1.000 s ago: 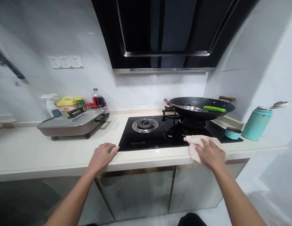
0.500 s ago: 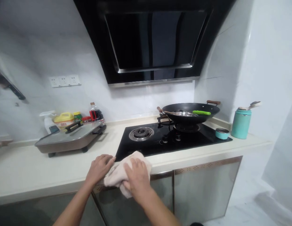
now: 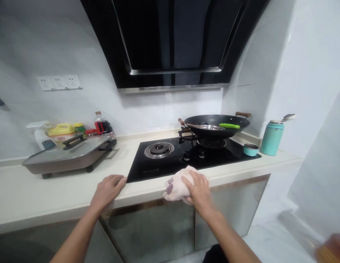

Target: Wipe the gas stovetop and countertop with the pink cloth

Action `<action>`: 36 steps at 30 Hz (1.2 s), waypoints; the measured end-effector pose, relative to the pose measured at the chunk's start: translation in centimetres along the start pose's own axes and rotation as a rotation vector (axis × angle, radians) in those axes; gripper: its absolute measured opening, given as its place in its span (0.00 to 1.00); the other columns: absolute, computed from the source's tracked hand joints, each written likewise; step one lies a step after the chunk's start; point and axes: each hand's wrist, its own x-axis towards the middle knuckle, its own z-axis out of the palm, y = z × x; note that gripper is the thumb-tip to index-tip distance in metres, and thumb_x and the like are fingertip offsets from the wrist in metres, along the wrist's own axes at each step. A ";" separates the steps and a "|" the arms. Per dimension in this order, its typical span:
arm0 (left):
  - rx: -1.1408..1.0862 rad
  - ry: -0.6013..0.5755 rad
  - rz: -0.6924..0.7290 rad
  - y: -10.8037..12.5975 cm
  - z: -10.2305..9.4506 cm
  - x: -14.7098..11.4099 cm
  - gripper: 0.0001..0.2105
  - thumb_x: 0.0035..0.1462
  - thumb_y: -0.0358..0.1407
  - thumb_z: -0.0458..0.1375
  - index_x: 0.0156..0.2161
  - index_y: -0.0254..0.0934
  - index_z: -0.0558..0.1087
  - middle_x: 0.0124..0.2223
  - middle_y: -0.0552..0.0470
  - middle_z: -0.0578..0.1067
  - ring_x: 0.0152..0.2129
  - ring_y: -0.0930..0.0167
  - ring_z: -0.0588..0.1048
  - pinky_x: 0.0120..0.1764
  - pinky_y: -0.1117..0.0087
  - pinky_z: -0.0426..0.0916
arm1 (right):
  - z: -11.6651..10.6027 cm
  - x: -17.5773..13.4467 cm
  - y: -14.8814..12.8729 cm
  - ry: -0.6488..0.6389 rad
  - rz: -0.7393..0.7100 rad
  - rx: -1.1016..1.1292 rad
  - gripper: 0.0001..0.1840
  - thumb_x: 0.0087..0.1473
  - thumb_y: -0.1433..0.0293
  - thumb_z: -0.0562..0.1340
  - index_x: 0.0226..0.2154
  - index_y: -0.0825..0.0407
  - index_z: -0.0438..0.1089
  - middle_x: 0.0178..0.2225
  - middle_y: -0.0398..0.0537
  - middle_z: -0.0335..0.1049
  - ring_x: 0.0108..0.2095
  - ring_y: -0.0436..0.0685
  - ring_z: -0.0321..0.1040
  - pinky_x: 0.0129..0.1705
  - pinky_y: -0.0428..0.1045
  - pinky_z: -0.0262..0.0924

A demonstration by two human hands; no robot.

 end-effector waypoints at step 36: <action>0.082 0.034 0.039 0.7 -0.2 -0.4 0.19 0.68 0.49 0.50 0.49 0.42 0.80 0.53 0.45 0.79 0.53 0.56 0.74 0.53 0.58 0.66 | 5.0 7.6 -16.8 -0.096 -0.160 -0.062 0.31 0.55 0.65 0.68 0.60 0.45 0.65 0.48 0.57 0.73 0.43 0.64 0.67 0.48 0.61 0.62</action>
